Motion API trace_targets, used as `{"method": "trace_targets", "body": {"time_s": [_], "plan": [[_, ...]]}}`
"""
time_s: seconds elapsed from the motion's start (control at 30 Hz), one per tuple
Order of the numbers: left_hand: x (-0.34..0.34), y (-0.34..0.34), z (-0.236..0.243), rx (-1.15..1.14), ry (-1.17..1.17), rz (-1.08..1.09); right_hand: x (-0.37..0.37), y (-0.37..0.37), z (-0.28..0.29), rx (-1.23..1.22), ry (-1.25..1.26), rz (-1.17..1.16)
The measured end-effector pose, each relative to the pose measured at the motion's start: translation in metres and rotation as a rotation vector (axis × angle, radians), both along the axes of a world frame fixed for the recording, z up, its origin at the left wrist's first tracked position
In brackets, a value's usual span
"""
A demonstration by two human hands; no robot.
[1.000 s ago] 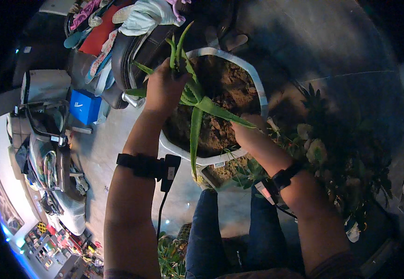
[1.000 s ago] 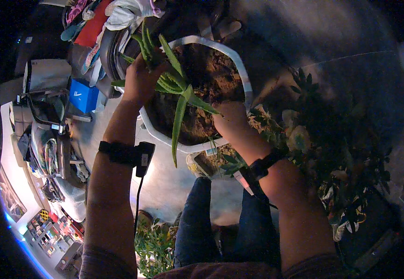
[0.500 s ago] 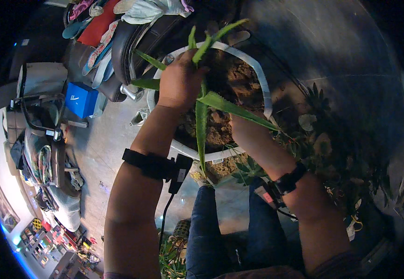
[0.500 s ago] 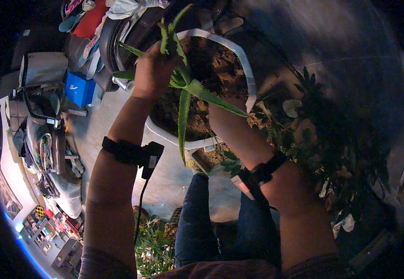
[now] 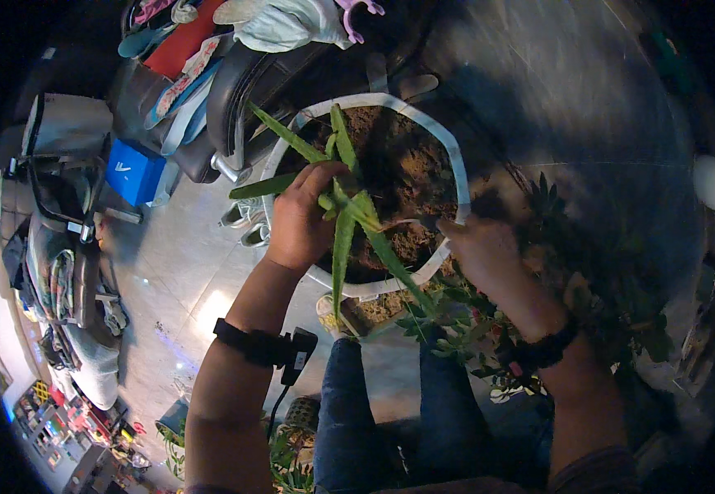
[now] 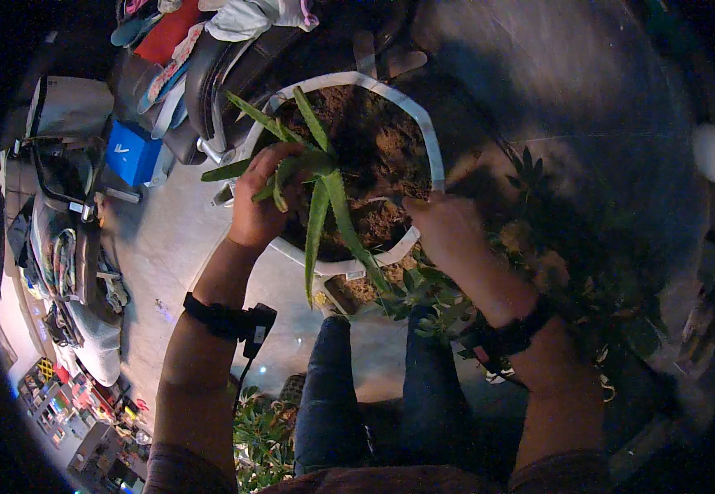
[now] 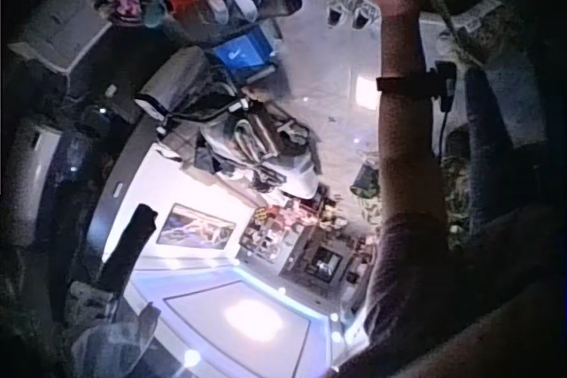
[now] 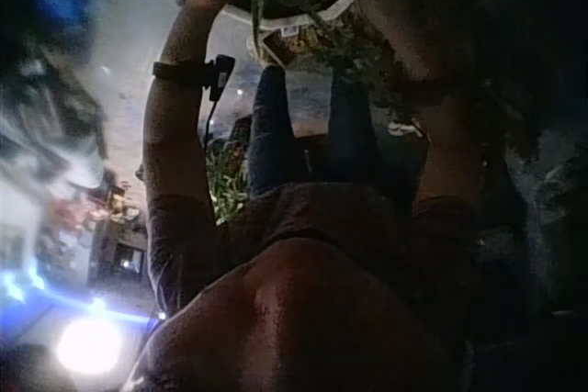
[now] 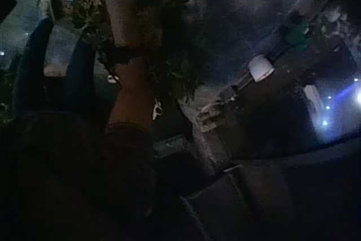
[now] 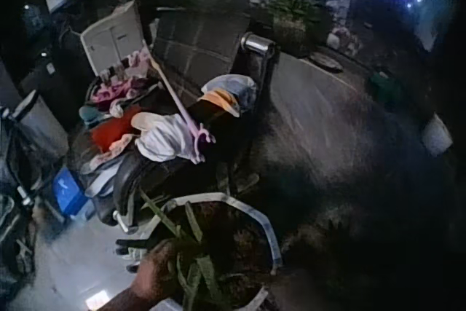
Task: The person removes an aloe vera plant from a small pot, places it aside, and then uses a hand trowel to loosen soil in a larger white pot. They then place the aloe vera plant into the larger pot and adjust its position.
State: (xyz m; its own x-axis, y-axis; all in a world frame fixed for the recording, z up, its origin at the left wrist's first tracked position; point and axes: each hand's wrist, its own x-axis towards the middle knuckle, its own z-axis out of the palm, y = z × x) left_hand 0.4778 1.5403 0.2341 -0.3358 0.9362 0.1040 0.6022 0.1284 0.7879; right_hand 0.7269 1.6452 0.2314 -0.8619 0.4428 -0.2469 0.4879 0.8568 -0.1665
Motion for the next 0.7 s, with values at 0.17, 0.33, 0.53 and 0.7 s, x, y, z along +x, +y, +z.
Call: {"method": "trace_targets", "body": {"time_s": [0.17, 0.33, 0.53, 0.7], "plan": [[-0.004, 0.001, -0.002, -0.015, -0.037, 0.014, -0.010, 0.024, 0.044, 0.082, -0.136, 0.120], [0.005, 0.009, -0.001, -0.003, -0.020, 0.035, -0.029, 0.038, 0.043, 0.175, -0.190, 0.261], [0.022, 0.010, 0.001, 0.058, 0.039, 0.079, -0.037, 0.037, -0.018, 0.141, -0.068, 0.332], [0.040, 0.006, 0.000, 0.064, -0.001, 0.093, -0.032, 0.033, -0.054, 0.174, 0.023, 0.345]]}}
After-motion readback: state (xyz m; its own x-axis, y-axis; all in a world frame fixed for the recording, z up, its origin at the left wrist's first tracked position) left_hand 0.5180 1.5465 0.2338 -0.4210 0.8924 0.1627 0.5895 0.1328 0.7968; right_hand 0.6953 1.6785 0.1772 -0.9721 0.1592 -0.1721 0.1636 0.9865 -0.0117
